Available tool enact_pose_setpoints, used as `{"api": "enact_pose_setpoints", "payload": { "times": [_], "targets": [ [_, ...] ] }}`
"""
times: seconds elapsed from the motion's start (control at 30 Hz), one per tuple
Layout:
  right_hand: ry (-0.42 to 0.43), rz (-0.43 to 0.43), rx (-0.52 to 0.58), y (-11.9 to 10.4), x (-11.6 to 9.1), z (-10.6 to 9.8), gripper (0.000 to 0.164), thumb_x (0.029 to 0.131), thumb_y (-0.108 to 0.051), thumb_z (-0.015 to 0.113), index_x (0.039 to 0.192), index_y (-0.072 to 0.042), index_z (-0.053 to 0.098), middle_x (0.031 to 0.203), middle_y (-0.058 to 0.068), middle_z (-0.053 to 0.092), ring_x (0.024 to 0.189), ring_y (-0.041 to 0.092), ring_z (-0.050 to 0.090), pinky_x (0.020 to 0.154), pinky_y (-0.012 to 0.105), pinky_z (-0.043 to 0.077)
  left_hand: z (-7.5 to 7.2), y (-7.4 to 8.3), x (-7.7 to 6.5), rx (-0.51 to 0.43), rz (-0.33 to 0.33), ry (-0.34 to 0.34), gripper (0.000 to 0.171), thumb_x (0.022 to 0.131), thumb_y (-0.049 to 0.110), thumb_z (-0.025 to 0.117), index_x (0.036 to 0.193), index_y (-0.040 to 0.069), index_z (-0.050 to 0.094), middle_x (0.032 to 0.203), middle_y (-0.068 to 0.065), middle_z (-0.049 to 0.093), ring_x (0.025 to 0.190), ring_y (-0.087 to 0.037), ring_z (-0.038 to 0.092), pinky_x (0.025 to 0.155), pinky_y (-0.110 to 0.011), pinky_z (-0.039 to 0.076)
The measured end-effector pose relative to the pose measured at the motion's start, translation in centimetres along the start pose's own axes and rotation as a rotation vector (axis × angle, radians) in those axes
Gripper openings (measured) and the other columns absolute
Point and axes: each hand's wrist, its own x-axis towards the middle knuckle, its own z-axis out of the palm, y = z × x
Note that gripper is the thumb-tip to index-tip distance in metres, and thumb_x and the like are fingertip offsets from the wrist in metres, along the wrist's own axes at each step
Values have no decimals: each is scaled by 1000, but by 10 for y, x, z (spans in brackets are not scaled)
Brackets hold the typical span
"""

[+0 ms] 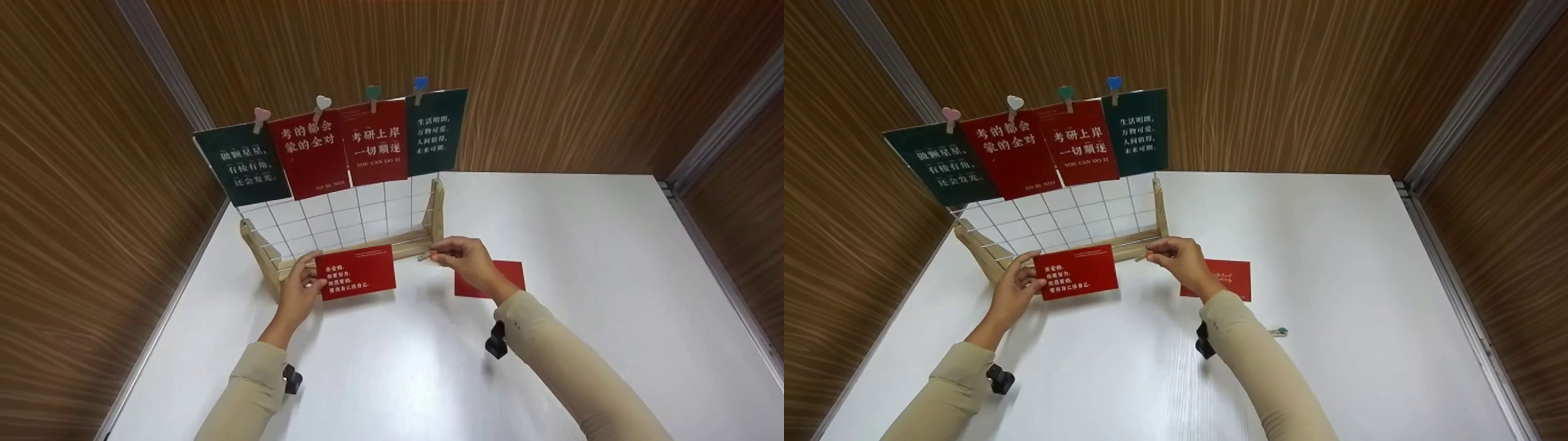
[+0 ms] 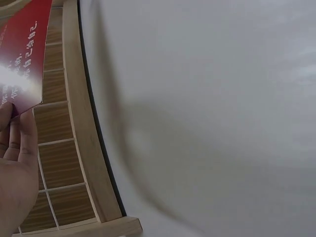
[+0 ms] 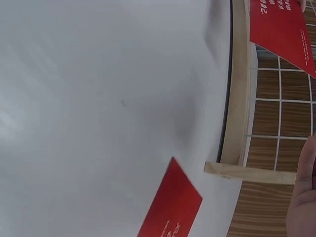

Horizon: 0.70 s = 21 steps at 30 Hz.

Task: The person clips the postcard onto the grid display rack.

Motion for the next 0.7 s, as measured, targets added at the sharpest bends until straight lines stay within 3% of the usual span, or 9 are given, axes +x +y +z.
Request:
{"api": "enact_pose_setpoints", "payload": {
  "times": [0.23,0.43,0.7],
  "targets": [
    [-2,-36,-56,-13,14,14,22,83,-6,72,105,-2,72,96,7,70,80,25,64,74,30,55,-14,2,5,67,-11,21,54,88,-11,59,135,11,48,96,-15,62,89,-27,59,77,-25,50],
    [-10,-36,-36,-27,26,25,23,82,-5,72,105,-3,72,98,6,70,85,23,65,78,28,54,-27,6,11,93,-38,50,54,90,-10,56,137,13,45,101,-16,60,92,-26,57,77,-24,49],
    [3,-66,-70,-44,40,39,20,83,-7,72,103,-5,73,97,3,69,85,18,64,79,27,54,-39,12,18,148,-91,88,56,92,-7,54,139,20,40,107,-13,55,98,-22,54,80,-31,50]
  ]
}}
